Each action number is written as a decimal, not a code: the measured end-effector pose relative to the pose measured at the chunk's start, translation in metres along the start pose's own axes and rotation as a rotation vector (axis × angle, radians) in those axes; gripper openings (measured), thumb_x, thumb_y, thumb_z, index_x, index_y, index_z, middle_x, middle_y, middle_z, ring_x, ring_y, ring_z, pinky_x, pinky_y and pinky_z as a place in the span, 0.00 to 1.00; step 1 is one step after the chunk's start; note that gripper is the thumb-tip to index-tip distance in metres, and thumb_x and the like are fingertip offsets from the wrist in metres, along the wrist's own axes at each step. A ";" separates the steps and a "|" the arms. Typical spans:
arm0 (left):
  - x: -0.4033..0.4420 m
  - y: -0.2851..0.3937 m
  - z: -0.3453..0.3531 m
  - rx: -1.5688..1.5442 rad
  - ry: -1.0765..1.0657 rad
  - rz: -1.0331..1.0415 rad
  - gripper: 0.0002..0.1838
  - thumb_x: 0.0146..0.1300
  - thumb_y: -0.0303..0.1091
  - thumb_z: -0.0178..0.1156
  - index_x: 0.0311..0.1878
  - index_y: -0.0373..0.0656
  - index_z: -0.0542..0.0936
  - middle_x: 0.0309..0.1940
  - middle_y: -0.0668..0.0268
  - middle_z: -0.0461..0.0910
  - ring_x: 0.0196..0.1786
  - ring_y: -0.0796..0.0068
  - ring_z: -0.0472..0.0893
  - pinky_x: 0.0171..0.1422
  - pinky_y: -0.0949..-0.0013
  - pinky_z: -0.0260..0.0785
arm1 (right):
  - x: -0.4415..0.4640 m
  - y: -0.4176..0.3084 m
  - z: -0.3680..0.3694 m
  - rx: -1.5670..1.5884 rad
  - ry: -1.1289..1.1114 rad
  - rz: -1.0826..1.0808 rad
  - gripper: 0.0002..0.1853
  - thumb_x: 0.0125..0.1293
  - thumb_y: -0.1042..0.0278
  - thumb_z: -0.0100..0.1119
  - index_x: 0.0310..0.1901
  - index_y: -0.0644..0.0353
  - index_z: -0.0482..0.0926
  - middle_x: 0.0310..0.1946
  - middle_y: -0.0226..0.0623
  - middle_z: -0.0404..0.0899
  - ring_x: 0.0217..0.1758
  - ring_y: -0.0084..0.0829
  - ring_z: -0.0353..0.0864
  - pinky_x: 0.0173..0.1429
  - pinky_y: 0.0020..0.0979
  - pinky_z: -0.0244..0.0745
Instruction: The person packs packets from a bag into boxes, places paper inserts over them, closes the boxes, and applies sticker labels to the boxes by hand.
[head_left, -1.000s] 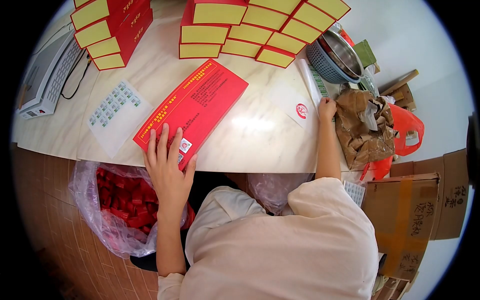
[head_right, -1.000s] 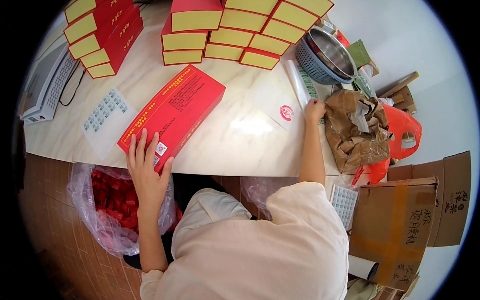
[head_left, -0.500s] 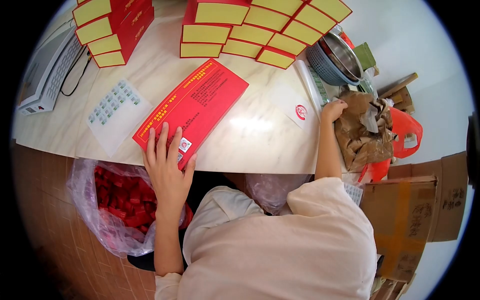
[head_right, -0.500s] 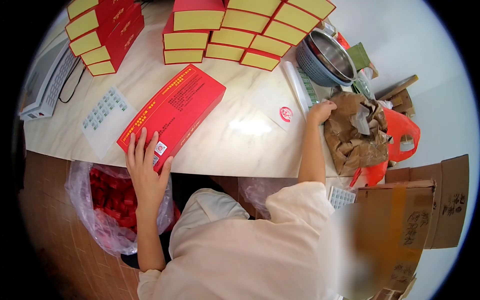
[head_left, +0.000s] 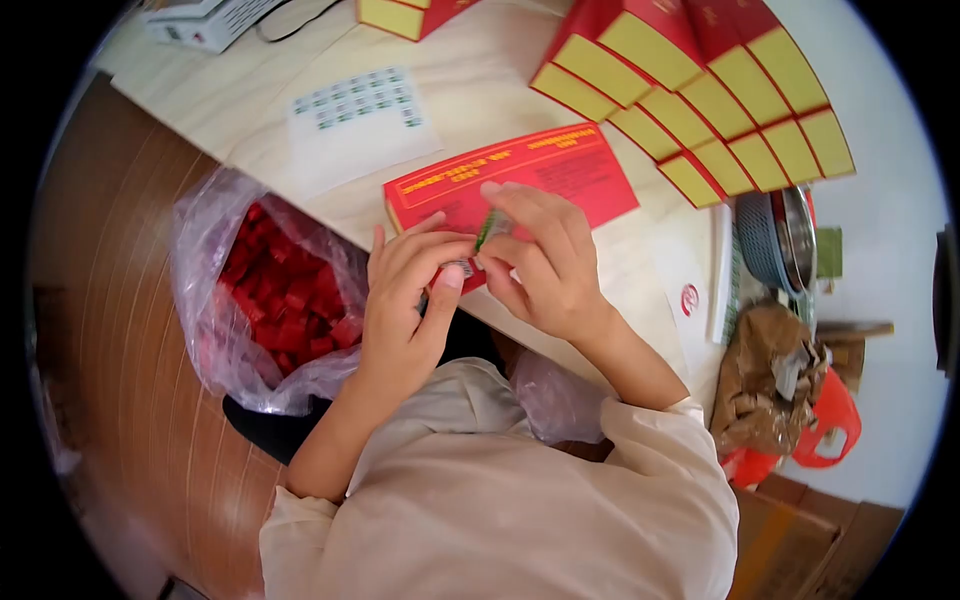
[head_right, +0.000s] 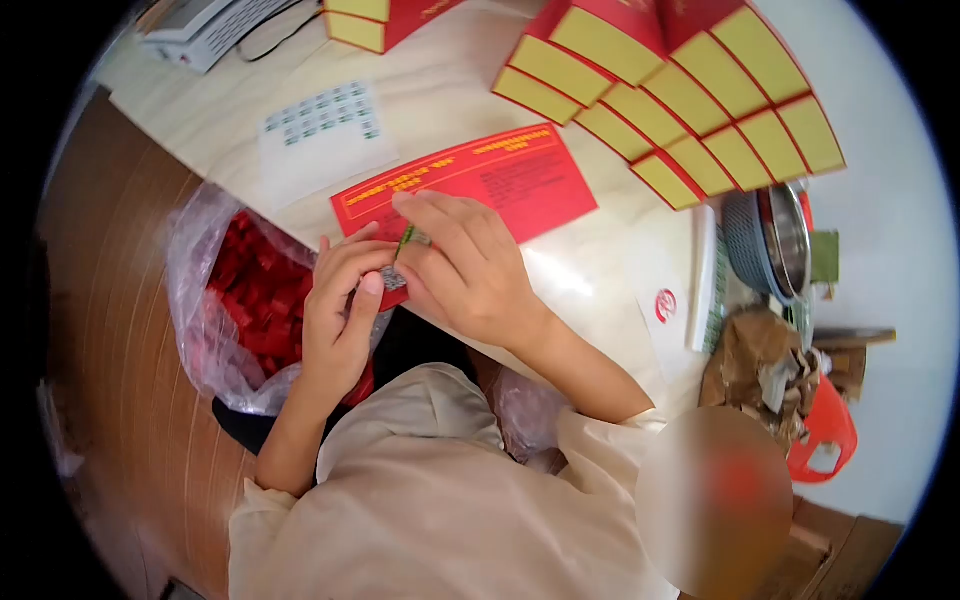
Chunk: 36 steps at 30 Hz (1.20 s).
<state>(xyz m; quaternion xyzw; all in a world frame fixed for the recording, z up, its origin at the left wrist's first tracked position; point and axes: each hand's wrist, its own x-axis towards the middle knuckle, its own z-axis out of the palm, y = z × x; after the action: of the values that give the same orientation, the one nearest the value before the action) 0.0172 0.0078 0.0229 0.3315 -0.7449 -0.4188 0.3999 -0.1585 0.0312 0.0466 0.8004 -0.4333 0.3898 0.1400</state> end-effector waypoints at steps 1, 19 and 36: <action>-0.001 -0.002 -0.003 0.015 0.022 -0.014 0.11 0.70 0.36 0.51 0.47 0.44 0.80 0.48 0.64 0.78 0.64 0.59 0.71 0.75 0.42 0.38 | 0.003 0.000 0.006 0.027 0.000 -0.013 0.13 0.48 0.75 0.67 0.35 0.63 0.75 0.52 0.48 0.77 0.51 0.47 0.78 0.51 0.42 0.72; 0.009 -0.009 0.006 0.407 0.033 0.054 0.13 0.59 0.33 0.62 0.48 0.48 0.82 0.48 0.66 0.78 0.62 0.60 0.73 0.75 0.43 0.42 | 0.003 0.035 -0.024 0.618 -0.510 1.062 0.04 0.63 0.76 0.63 0.36 0.66 0.79 0.28 0.27 0.78 0.30 0.13 0.71 0.32 0.19 0.67; 0.003 -0.015 0.021 0.523 0.030 0.151 0.11 0.50 0.30 0.68 0.39 0.51 0.83 0.49 0.67 0.77 0.60 0.59 0.73 0.68 0.50 0.55 | 0.007 0.039 -0.025 0.516 -0.576 1.052 0.06 0.58 0.72 0.65 0.34 0.66 0.82 0.21 0.37 0.79 0.21 0.24 0.73 0.27 0.28 0.67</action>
<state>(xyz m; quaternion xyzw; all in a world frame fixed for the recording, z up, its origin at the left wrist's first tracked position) 0.0000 0.0062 0.0042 0.3731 -0.8443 -0.1760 0.3419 -0.2003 0.0187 0.0641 0.5616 -0.6801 0.2678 -0.3877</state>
